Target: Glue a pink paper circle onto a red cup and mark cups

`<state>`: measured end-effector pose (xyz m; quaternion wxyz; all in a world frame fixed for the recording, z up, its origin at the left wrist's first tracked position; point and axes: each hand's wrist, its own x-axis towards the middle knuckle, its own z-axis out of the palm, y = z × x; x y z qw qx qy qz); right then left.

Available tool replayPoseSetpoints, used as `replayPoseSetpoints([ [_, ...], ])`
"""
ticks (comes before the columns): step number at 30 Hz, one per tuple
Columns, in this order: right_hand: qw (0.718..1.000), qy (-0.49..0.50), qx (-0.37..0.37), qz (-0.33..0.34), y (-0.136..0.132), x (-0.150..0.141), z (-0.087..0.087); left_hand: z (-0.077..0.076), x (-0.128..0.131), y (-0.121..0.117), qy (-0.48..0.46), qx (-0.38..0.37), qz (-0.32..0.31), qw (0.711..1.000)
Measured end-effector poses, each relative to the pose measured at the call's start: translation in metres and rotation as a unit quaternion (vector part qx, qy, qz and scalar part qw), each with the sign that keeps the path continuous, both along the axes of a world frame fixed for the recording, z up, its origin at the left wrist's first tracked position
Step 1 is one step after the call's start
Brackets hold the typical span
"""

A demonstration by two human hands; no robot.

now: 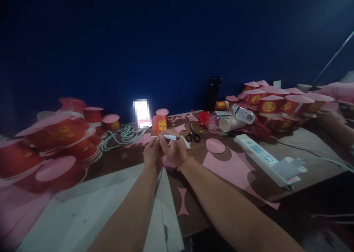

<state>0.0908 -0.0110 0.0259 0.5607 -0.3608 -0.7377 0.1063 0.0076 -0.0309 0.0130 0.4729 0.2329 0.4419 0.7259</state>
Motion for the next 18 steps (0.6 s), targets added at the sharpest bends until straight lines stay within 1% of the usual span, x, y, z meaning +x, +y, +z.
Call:
replayPoseSetpoints([
  [7,1.000,-0.006,0.028,0.003,0.0021,0.0004,-0.0012,0.0027,-0.0009,-0.0023,0.036,-0.020,0.000,0.999],
  [12,0.999,-0.002,0.033,0.007,0.0015,0.0008,-0.0009,-0.0008,-0.0016,-0.0002,0.031,-0.019,0.006,0.999],
  [18,0.999,-0.006,0.034,0.002,0.0017,0.0005,-0.0011,-0.0054,-0.0031,0.0004,0.056,-0.010,-0.007,0.998],
])
